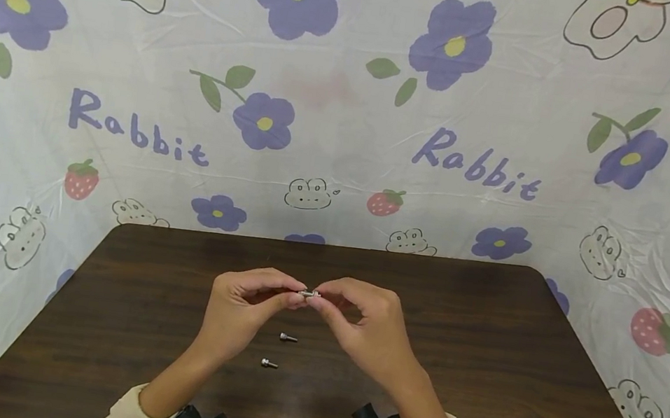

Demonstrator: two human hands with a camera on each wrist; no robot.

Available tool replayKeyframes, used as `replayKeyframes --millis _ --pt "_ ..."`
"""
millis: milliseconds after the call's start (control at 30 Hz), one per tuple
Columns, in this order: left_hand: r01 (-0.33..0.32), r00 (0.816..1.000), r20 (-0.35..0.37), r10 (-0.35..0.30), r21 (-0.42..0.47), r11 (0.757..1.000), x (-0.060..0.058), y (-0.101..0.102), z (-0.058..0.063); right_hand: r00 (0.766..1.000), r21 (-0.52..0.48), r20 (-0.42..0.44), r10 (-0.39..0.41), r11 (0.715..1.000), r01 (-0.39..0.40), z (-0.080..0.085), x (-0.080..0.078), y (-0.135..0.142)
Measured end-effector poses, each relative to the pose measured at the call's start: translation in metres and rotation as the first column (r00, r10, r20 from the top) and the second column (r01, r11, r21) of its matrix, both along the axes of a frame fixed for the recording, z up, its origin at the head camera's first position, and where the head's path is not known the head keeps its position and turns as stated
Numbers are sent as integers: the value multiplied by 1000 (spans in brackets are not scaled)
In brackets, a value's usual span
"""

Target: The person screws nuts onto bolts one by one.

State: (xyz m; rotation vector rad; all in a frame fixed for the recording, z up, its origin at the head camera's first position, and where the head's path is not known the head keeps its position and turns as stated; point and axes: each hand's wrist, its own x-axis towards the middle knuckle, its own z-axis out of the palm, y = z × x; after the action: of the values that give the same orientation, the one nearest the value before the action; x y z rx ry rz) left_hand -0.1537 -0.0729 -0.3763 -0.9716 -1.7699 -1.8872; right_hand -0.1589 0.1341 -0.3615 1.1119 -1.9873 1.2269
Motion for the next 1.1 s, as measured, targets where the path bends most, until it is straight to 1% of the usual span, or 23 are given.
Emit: replayKeyframes --millis 100,267,533,667,800,1000,1100 --pt "7 1000 3 -7 -1 1000 1 1 -1 1000 -3 30 3 1000 -3 0 1 -1" --pt "16 1000 7 -16 -4 1000 1 3 -1 999 -10 47 7 1000 -7 -1 1 -2" --pt "-17 1000 -1 17 -5 1000 1 3 1 996 15 87 -21 1000 20 1 2 5" --pt "-33 999 -8 33 1 999 1 1 1 999 19 38 -11 1000 10 3 1 5" --pt "-24 1000 -5 24 10 1000 0 1 1 1000 14 -16 20 1000 -20 5 0 4" --pt "-13 1000 4 13 1 1000 0 1 1 997 4 -66 39 999 -38 5 0 2" --pt "-13 1000 -1 13 -6 1000 1 1 1 997 8 -71 36 999 -35 5 0 2"
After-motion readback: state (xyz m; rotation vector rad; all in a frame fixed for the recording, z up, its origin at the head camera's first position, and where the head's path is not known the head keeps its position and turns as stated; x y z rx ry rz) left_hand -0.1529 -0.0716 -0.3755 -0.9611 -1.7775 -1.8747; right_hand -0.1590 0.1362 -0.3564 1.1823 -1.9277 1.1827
